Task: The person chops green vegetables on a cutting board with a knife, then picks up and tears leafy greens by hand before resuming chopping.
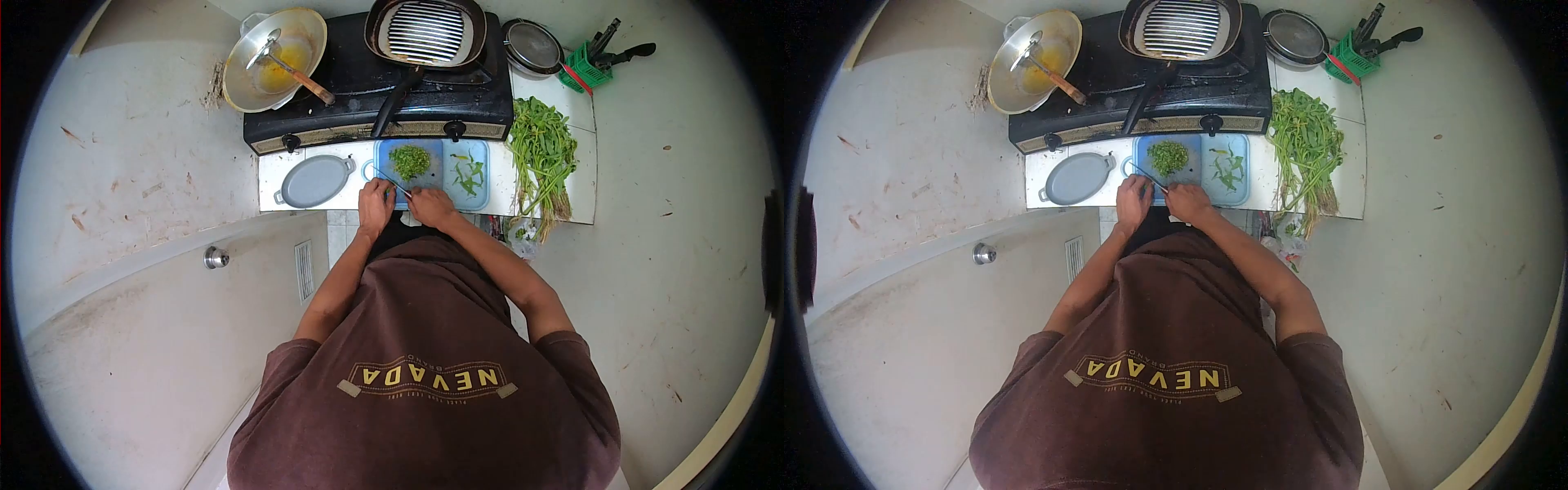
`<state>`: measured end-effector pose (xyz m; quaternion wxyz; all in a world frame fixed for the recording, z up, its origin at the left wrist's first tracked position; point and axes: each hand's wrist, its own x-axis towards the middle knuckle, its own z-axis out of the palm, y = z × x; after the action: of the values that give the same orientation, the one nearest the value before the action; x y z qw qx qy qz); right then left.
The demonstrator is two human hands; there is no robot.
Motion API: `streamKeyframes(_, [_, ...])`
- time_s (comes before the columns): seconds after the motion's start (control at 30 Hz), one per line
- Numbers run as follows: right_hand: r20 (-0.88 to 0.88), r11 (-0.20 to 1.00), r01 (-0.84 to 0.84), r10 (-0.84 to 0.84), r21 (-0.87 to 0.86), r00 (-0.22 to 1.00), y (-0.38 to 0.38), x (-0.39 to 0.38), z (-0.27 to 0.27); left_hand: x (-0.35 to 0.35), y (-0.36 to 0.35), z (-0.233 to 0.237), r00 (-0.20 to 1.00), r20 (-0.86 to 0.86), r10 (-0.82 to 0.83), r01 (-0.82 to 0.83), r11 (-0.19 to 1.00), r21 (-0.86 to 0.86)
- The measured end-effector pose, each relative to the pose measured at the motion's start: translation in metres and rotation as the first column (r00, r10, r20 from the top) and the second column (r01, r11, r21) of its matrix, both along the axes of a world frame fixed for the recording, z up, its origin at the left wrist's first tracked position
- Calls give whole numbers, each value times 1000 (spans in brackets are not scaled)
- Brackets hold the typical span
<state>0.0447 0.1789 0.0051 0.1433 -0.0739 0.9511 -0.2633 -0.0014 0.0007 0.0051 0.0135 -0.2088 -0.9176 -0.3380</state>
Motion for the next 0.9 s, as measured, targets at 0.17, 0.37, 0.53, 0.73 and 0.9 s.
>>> streamKeyframes(0.17, [52, 1000, -6, 5, 21, 999, 9, 7, 3, 2, -5, -1, 999, -26, -18, 18, 1000, -18])
streamKeyframes(0.37, [13, 997, -27, 27, 68, 1000, 17, 5, 5, 1, -4, -8, 1000, 2, 18, -18, 1000, 25])
streamKeyframes(0.53, [23, 999, 15, -16, 40, 1000, 20, 2, 10, 3, 2, -2, 994, 70, 84, -89, 994, 71])
streamKeyframes(0.73, [59, 998, -23, 20, 56, 998, 13, 14, 13, 3, 2, -3, 993, 66, 93, -97, 994, 57])
streamKeyframes(0.9, [38, 998, -20, 17, 64, 999, 9, 19, 5, 4, 2, -3, 994, 58, 98, -101, 994, 48])
